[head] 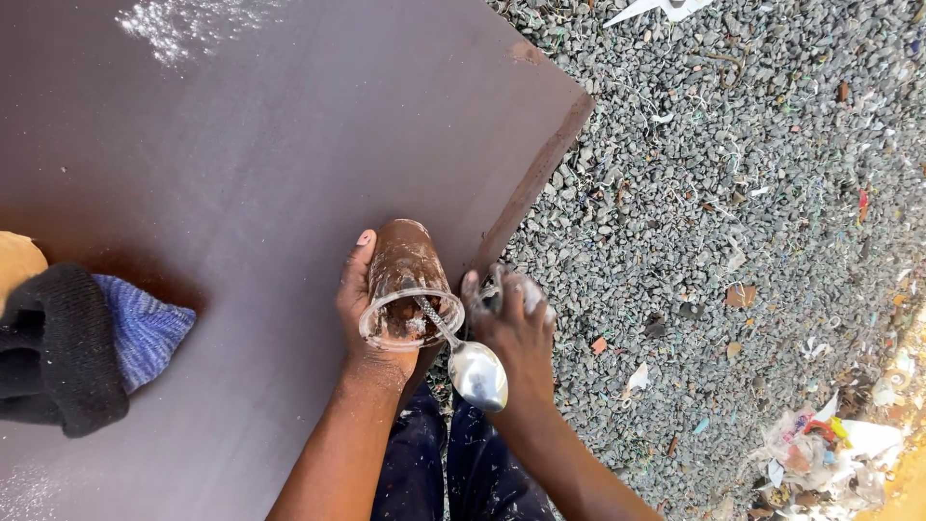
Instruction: The person applies a dark, thick substance from a plastic container onto the edges and interior surfaces of a brown wooden cabinet using a spoon. They work on the top edge and then move to the inside of a drawer or shelf.
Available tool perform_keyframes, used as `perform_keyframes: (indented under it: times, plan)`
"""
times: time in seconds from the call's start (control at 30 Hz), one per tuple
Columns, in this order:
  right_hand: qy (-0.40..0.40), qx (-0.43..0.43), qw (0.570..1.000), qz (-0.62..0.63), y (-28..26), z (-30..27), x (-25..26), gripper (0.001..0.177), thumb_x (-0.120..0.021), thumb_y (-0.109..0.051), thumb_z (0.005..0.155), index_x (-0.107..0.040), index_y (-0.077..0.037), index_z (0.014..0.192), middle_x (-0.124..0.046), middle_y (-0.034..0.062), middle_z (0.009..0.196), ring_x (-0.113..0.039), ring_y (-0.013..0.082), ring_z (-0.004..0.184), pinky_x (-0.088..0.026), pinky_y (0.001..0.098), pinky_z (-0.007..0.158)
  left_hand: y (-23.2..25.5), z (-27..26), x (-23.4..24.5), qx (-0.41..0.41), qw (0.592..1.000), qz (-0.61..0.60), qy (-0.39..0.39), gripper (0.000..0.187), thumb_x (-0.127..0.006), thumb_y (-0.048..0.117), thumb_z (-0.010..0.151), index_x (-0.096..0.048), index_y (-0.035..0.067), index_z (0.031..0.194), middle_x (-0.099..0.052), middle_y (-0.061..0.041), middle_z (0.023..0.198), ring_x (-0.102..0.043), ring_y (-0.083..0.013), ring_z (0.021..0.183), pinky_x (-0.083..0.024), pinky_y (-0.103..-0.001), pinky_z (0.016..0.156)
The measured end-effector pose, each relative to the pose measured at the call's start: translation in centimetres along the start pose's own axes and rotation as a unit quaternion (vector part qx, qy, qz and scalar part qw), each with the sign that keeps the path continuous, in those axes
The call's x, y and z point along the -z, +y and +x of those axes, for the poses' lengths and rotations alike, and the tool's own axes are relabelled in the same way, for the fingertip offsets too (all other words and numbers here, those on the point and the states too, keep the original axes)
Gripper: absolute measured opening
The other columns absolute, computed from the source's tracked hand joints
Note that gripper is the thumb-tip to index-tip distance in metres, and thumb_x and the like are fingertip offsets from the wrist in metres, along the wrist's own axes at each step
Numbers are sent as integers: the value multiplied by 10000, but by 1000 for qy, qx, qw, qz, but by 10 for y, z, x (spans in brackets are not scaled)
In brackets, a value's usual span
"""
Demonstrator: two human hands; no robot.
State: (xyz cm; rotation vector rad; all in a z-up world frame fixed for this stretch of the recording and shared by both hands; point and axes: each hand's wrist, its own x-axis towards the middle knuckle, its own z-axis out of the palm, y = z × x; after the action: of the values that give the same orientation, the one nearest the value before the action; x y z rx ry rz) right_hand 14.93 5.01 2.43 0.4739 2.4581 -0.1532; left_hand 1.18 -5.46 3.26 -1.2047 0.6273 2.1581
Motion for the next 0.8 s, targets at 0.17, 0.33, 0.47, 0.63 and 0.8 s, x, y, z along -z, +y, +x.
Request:
perform_keyframes:
  times: [0.17,0.33,0.47,0.63,0.8]
  plan:
    - [28,-80,880,468,-20,-40,43,746,-651,-57,809,-379,-225,1482,-345,148,1538,-223,440,1372,-205,588,1099,2,-12,-8,27,999,-7,20,336,-659,454,890,-703,121,877,-693,-62,769,-666,-229,703,-536,-369,660]
    - [213,-7,858,467,-12,-47,81,256,-758,-80,804,-724,-91,1057,-705,83,1118,-680,223,1034,-538,334,893,8,-19,-12,20,999,1,38,352,-629,473,909,-708,131,888,-701,-74,803,-673,-254,759,-546,-402,706]
    - [184,42,842,506,-25,-54,128,234,-713,-272,873,-790,-105,1017,-661,44,1126,-625,191,1100,-515,345,943,7,-25,-17,9,1000,3,3,453,-593,520,934,-720,86,913,-717,-115,801,-689,-251,749,-547,-385,693]
    - [190,83,850,484,-37,-47,139,367,-634,-278,954,-707,-118,1276,-555,107,1335,-442,238,1383,-336,437,1188,0,-27,-15,29,998,-42,-42,313,-615,416,949,-684,134,831,-694,-41,767,-659,-213,718,-521,-365,677]
    - [117,164,919,340,-52,-33,167,319,-471,-171,934,-703,-140,1151,-592,101,1163,-515,310,1110,-384,436,893,-7,-33,-10,12,994,-27,-104,355,-542,369,995,-656,111,780,-685,-52,739,-660,-210,686,-523,-366,715]
